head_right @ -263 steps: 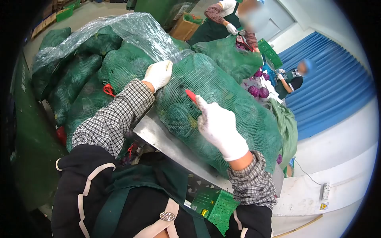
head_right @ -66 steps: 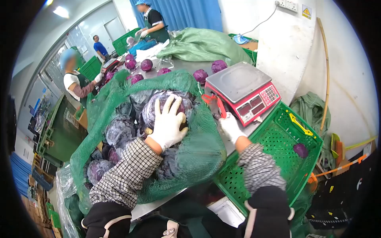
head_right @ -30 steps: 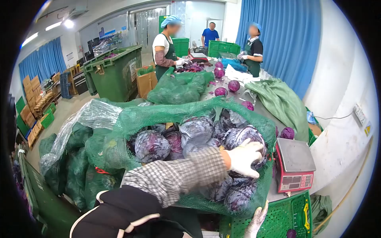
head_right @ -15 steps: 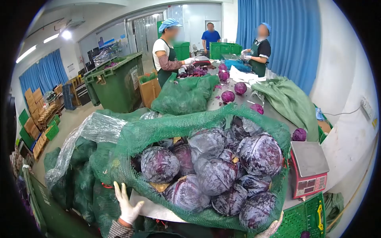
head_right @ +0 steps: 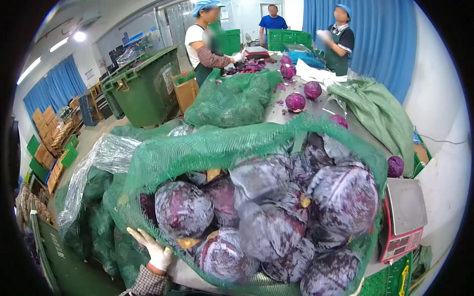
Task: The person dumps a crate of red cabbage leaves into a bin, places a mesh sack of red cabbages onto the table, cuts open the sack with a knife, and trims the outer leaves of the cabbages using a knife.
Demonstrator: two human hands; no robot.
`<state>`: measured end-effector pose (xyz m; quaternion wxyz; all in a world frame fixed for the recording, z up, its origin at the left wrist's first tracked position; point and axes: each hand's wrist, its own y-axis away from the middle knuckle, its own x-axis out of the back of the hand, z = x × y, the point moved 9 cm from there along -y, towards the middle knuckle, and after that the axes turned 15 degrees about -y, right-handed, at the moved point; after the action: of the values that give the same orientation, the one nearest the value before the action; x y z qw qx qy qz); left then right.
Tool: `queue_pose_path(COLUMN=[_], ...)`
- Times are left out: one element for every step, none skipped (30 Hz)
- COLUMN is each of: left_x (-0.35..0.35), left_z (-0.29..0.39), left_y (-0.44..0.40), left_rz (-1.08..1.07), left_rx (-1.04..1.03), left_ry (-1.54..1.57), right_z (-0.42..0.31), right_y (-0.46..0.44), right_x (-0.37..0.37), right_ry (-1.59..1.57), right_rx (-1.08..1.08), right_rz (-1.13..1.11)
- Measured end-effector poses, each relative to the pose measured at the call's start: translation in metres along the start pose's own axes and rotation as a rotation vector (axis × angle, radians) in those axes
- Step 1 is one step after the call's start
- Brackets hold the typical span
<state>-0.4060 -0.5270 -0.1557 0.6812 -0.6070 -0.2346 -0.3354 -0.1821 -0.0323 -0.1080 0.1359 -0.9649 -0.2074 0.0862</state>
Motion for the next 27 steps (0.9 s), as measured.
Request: queue_pose_path(left_x=[-0.007, -0.016, -0.023, -0.026, -0.029, -0.032, -0.032, -0.032, -0.028, -0.021, -0.017, -0.009, -0.002, 0.003, 0.012, 0.012, 0.008, 0.003, -0.007, -0.018, -0.03, -0.032, -0.046, -0.062, -0.056, -0.052, -0.049], left_z=[0.0, 0.001, -0.001, 0.001, 0.003, 0.004, 0.006, 0.008, 0.012, 0.017, 0.02, 0.025, 0.027, 0.029, 0.029, 0.018, 0.004, -0.009, -0.026, -0.043, -0.059, -0.064, -0.076, -0.084, -0.082, -0.079, -0.076], left_y=[-0.006, -0.014, -0.018, -0.026, -0.032, -0.036, -0.038, -0.039, -0.04, -0.039, -0.039, -0.04, -0.037, -0.036, -0.032, -0.025, -0.015, -0.006, 0.005, 0.019, 0.034, 0.042, 0.051, 0.06, 0.057, 0.056, 0.054], left_rz=[0.003, 0.017, 0.006, -0.004, -0.009, -0.015, -0.012, -0.028, -0.029, -0.031, -0.062, -0.121, -0.137, -0.15, -0.113, -0.128, -0.143, -0.16, -0.266, -0.377, -0.531, -0.658, -0.682, -0.705, -0.615, -0.627, -0.639], left_rx=[-0.011, -0.022, -0.027, -0.018, -0.031, -0.042, -0.061, -0.061, -0.059, -0.06, -0.045, -0.013, -0.027, -0.043, -0.067, -0.025, 0.019, 0.066, 0.153, 0.242, 0.342, 0.408, 0.401, 0.395, 0.359, 0.362, 0.365], left_ry=[-0.008, -0.011, -0.039, -0.019, -0.015, -0.013, -0.02, -0.034, -0.043, -0.053, -0.063, -0.044, -0.034, -0.023, 0.018, 0.026, 0.036, 0.048, -0.004, -0.058, -0.09, -0.033, 0.023, 0.076, 0.006, 0.008, 0.013], right_z=[0.007, 0.013, 0.016, 0.069, 0.075, 0.073, 0.075, 0.074, 0.078, 0.093, 0.11, 0.126, 0.138, 0.14, 0.143, 0.134, 0.123, 0.114, 0.113, 0.124, 0.119, 0.113, 0.116, 0.118, 0.116, 0.11, 0.111], right_y=[-0.003, -0.005, -0.007, -0.012, -0.016, -0.017, -0.018, -0.018, -0.016, -0.015, -0.011, -0.007, -0.008, -0.007, -0.003, -0.001, -0.002, -0.004, -0.004, -0.007, -0.005, -0.003, -0.005, -0.006, -0.005, -0.005, -0.005], right_x=[-0.004, -0.008, -0.009, 0.012, 0.011, 0.009, 0.006, 0.003, 0.005, 0.01, 0.015, 0.02, 0.023, 0.026, 0.028, 0.024, 0.019, 0.015, 0.013, 0.014, 0.013, 0.01, 0.009, 0.009, 0.009, 0.009, 0.009], right_ry=[-0.038, -0.135, -0.32, -0.546, -0.43, -0.314, -0.241, -0.165, -0.081, -0.149, -0.132, -0.118, -0.051, 0.015, 0.01, 0.005, 0.001, -0.001, -0.007, -0.02, -0.064, -0.105, -0.101, -0.098, -0.1, -0.065, -0.06], right_rx=[0.001, -0.003, 0.028, -0.007, 0.061, 0.127, 0.162, 0.196, 0.236, 0.201, 0.184, 0.168, 0.16, 0.153, 0.133, 0.115, 0.101, 0.087, 0.067, 0.079, 0.086, 0.09, 0.11, 0.126, 0.114, 0.134, 0.139], right_rz=[0.002, 0.01, 0.11, 0.079, 0.045, 0.009, -0.035, -0.076, -0.057, -0.055, -0.058, -0.06, -0.084, -0.104, -0.127, -0.147, -0.168, -0.192, -0.194, -0.173, -0.148, -0.124, -0.112, -0.1, -0.097, -0.118, -0.119])
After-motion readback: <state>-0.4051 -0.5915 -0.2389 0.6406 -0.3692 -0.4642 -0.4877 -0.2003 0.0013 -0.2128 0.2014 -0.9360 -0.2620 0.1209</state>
